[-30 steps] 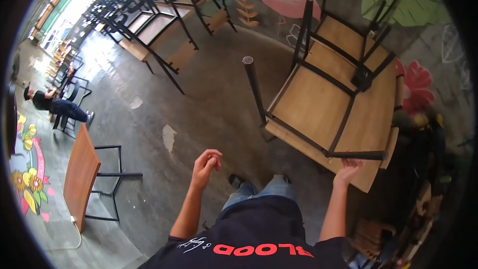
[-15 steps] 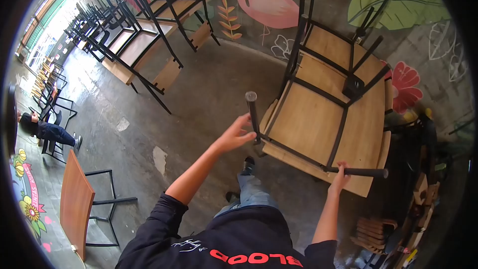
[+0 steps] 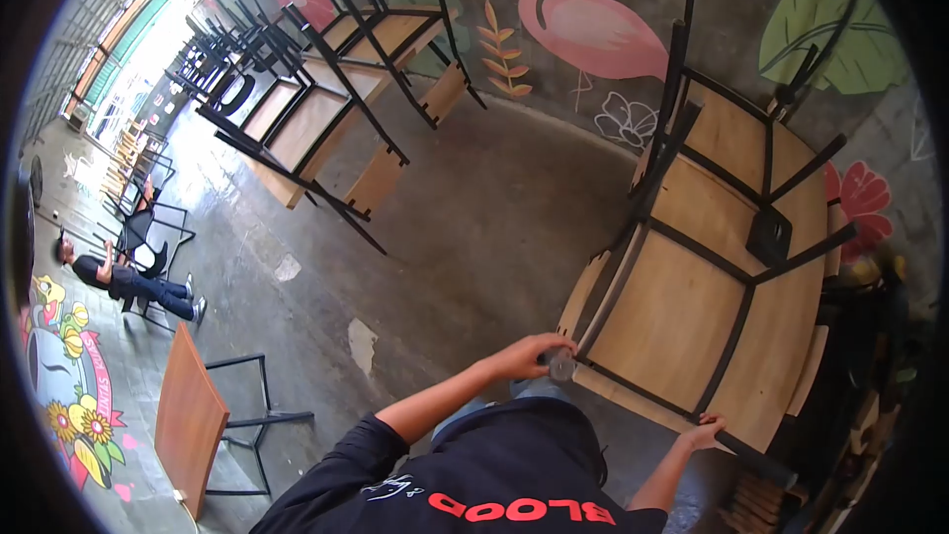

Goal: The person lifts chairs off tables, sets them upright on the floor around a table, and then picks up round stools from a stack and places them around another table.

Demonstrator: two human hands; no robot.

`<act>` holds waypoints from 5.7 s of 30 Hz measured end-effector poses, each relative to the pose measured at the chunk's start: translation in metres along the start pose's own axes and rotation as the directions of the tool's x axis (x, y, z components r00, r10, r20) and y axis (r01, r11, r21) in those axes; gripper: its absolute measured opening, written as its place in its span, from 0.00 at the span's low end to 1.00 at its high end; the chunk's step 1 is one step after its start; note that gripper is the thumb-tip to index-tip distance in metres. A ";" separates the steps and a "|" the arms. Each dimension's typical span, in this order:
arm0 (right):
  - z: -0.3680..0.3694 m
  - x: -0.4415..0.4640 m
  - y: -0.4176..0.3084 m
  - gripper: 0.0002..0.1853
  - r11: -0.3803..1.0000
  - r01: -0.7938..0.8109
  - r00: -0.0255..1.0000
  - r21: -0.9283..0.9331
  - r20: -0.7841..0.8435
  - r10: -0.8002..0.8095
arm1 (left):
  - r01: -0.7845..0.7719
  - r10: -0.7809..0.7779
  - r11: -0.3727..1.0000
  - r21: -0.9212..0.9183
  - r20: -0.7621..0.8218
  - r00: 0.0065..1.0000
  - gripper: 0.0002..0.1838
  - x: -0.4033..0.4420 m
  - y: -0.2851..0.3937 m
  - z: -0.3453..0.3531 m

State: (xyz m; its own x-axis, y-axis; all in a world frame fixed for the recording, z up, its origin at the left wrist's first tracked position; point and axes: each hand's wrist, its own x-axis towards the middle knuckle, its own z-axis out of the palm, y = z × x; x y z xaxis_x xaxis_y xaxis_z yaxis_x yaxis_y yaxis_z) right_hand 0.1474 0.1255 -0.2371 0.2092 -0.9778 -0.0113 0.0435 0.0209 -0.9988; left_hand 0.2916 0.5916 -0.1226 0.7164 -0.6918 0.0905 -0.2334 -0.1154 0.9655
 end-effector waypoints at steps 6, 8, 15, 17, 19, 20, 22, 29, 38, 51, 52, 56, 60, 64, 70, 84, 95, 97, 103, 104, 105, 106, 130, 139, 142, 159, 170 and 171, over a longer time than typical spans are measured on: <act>0.012 -0.014 -0.018 0.17 0.998 0.005 0.995 0.067 -0.103 0.002 | 0.026 -0.034 0.986 0.166 0.050 0.998 0.20 0.010 -0.059 0.013; 0.009 -0.018 -0.022 0.19 0.998 -0.044 0.995 0.046 -0.083 0.047 | -0.014 -0.009 0.985 0.170 0.132 0.991 0.17 0.017 -0.068 0.005; 0.026 -0.127 -0.037 0.19 0.999 0.020 0.982 0.051 -0.186 -0.010 | 0.033 -0.047 0.994 0.104 0.140 0.989 0.14 0.010 -0.087 -0.059; 0.029 -0.156 -0.035 0.18 1.000 0.004 0.981 0.024 -0.195 0.001 | 0.039 -0.052 0.995 0.096 0.141 0.989 0.14 0.000 -0.088 -0.086; 0.031 -0.190 -0.037 0.18 0.999 -0.023 0.975 0.032 -0.222 0.029 | 0.011 -0.027 0.995 0.095 0.167 0.986 0.14 -0.002 -0.085 -0.115; 0.037 -0.211 -0.042 0.18 0.998 -0.036 0.972 0.050 -0.232 0.047 | -0.002 -0.011 0.997 0.075 0.171 0.985 0.14 -0.006 -0.091 -0.125; 0.055 -0.247 -0.050 0.17 0.998 -0.062 0.964 0.026 -0.256 0.067 | -0.036 0.031 0.999 0.032 0.153 0.988 0.15 -0.019 -0.106 -0.149; 0.093 -0.395 -0.056 0.15 0.984 -0.115 0.991 0.133 -0.050 0.122 | 0.164 -0.161 0.937 -0.307 0.035 0.986 0.09 -0.098 -0.125 -0.246; 0.160 -0.475 -0.088 0.08 0.996 -0.085 0.958 -0.037 0.271 0.092 | 0.366 -0.413 0.802 -0.471 0.005 0.911 0.10 -0.188 -0.126 -0.340; 0.244 -0.458 -0.059 0.15 0.960 0.018 0.843 -0.281 0.520 0.137 | 0.225 -0.376 0.889 -0.399 -0.356 0.856 0.21 -0.184 -0.144 -0.378; 0.247 -0.457 -0.054 0.17 0.946 0.044 0.827 -0.322 0.542 0.147 | 0.190 -0.422 0.813 -0.550 -0.332 0.844 0.22 -0.187 -0.147 -0.375; 0.262 -0.446 -0.024 0.20 0.890 -0.125 0.778 -0.438 0.514 0.363 | 0.319 -0.622 0.636 -0.702 -0.223 0.750 0.24 -0.201 -0.158 -0.375; 0.294 -0.446 -0.018 0.23 0.711 -0.003 0.751 -0.704 0.468 0.466 | 0.432 -0.797 0.525 -0.733 -0.245 0.552 0.28 -0.200 -0.177 -0.372; 0.279 -0.417 0.072 0.25 0.534 0.246 0.802 -0.809 0.480 0.357 | 0.545 -0.847 0.479 -0.688 -0.199 0.493 0.29 -0.180 -0.210 -0.370; 0.325 -0.387 0.108 0.30 0.298 0.008 0.700 -0.955 0.218 0.680 | 0.747 -0.950 0.300 -0.593 -0.118 0.288 0.33 -0.124 -0.316 -0.355; 0.344 -0.294 0.307 0.34 0.037 0.184 0.540 -0.982 0.132 0.831 | 0.908 -0.976 0.184 -0.377 -0.177 0.124 0.37 -0.066 -0.477 -0.303; 0.419 -0.229 0.335 0.43 0.151 0.448 0.403 -0.881 0.350 0.845 | 0.902 -0.918 0.396 -0.170 -0.068 0.390 0.40 -0.003 -0.462 -0.340; 0.424 -0.213 0.354 0.38 0.206 0.390 0.363 -0.898 0.356 0.861 | 0.878 -0.888 0.396 -0.268 0.134 0.441 0.41 -0.033 -0.418 -0.358; 0.473 -0.189 0.344 0.23 0.146 0.025 0.430 -0.989 0.142 0.891 | 0.582 -0.772 0.190 -0.791 0.246 0.586 0.42 -0.119 -0.187 -0.403; 0.478 -0.191 0.342 0.22 0.134 0.058 0.444 -0.989 0.145 0.884 | 0.535 -0.721 0.347 -0.771 0.145 0.677 0.45 -0.133 -0.156 -0.401; 0.479 -0.190 0.346 0.22 0.164 0.044 0.419 -0.985 0.167 0.893 | 0.559 -0.710 0.447 -0.698 0.103 0.697 0.48 -0.146 -0.141 -0.401; 0.475 -0.184 0.350 0.22 0.188 0.032 0.391 -0.982 0.186 0.901 | 0.577 -0.696 0.534 -0.618 0.066 0.715 0.51 -0.159 -0.126 -0.400; 0.337 -0.536 0.119 0.23 0.522 0.259 -0.422 -0.813 0.390 0.818 | 0.296 -0.101 0.907 0.299 -0.528 0.843 0.20 0.058 -0.185 -0.420; 0.444 -0.517 0.048 0.18 0.839 -0.102 0.682 -0.534 0.577 0.450 | 0.379 -0.331 0.897 0.229 -0.222 0.917 0.28 0.129 -0.244 -0.492; 0.444 -0.549 0.051 0.17 0.813 -0.325 0.663 -0.483 0.497 0.560 | 0.351 -0.320 0.880 0.320 -0.145 0.936 0.28 0.136 -0.248 -0.507; 0.496 -0.639 0.100 0.28 -0.083 -0.991 -0.021 0.102 0.497 0.868 | 0.633 -0.730 0.667 0.393 0.172 0.662 0.25 0.233 -0.222 -0.563; 0.563 -0.685 0.134 0.21 0.200 -0.831 0.200 0.519 -0.056 0.978 | 0.188 -0.982 0.149 0.971 0.167 -0.084 0.24 0.324 -0.246 -0.492; 0.570 -0.689 0.129 0.20 0.216 -0.841 0.217 0.495 -0.057 0.975 | 0.030 -0.963 0.264 0.964 0.265 -0.046 0.24 0.331 -0.290 -0.499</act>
State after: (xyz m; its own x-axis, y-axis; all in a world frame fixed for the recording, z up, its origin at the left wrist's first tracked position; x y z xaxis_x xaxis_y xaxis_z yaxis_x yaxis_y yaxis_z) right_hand 0.5657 0.9209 -0.3311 0.0316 -0.2036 -0.9785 0.3173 0.9304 -0.1834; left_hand 0.9247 0.7514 -0.2503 0.0181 -0.0461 -0.9988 -0.6742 -0.7383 0.0219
